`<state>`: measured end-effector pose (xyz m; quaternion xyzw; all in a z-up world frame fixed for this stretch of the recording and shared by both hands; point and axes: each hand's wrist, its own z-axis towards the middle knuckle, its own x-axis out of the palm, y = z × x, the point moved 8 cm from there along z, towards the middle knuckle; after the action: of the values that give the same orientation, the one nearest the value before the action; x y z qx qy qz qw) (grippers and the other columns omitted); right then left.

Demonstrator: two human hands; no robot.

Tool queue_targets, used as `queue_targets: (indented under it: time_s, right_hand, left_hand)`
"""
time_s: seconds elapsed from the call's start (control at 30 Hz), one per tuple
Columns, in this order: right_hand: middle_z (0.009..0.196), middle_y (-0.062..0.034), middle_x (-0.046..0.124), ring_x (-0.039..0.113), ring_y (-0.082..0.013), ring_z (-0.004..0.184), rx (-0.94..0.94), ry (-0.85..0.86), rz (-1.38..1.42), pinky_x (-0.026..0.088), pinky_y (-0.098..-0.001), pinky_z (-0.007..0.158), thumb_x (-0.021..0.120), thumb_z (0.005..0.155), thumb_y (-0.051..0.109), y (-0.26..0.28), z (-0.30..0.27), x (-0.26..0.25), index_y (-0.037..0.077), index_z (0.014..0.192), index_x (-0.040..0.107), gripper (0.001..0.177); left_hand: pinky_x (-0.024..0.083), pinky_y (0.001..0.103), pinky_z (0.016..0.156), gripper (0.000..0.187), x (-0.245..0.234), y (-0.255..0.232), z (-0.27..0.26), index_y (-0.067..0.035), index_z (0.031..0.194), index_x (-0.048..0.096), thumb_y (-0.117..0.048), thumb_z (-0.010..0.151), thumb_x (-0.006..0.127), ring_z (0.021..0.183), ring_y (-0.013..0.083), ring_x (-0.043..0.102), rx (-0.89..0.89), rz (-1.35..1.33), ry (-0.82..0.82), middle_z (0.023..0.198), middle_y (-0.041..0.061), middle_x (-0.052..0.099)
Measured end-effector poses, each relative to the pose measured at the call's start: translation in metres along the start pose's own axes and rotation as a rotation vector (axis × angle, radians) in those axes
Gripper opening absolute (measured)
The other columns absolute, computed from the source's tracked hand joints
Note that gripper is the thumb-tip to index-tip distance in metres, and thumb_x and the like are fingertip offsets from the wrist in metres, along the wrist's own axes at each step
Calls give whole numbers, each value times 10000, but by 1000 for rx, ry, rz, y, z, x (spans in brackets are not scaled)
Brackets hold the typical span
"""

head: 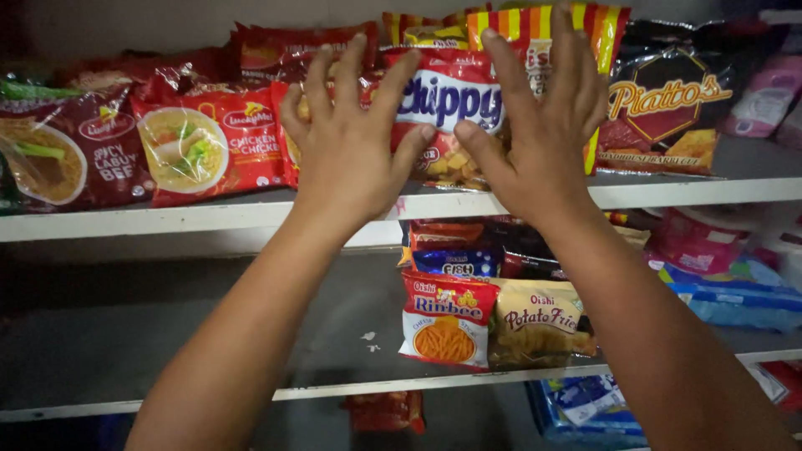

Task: Organizing various snack bags and instant noodle packets on store shelves.

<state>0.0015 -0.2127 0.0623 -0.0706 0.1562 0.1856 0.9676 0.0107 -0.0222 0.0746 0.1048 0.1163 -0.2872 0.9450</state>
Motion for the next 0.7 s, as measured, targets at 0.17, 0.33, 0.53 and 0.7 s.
queue_targets:
  time_s: [0.17,0.33,0.53,0.7]
  right_hand:
    - [1701,-229,181,123,-455,1570,-43,4,-54,89,-665,1256,685,1087,487,16,2,-11,320,1613,484,588]
    - [1632,-240,227,140,-467,1511,-3,59,-25,90,-677,1215,681,1066,438,10,0,-6,286,1562,501,549]
    - [1595,-290,222,150,-500,1483,-25,-63,-137,110,-684,1207,603,1096,489,-1,-9,-8,199,1626,422,631]
    - [1547,-275,287,258,-460,1435,-44,-119,28,204,-669,1198,575,1111,469,0,-19,-18,136,1553,425,574]
  left_hand:
    - [197,627,1145,553,1,2,-4,-254,1466,596,-453,978,763,1459,434,301,26,21,-2,1554,188,433]
    - [220,607,1137,512,-2,0,-9,-253,1442,603,-406,985,778,1450,410,323,43,47,-3,1537,145,454]
    - [235,575,1022,469,-28,-16,-14,-209,1428,611,-303,1005,790,1354,409,336,83,84,-123,1439,169,468]
    - [281,500,1072,353,-24,-17,-54,-175,1300,675,-165,959,767,1338,311,417,185,-1,-199,1372,74,548]
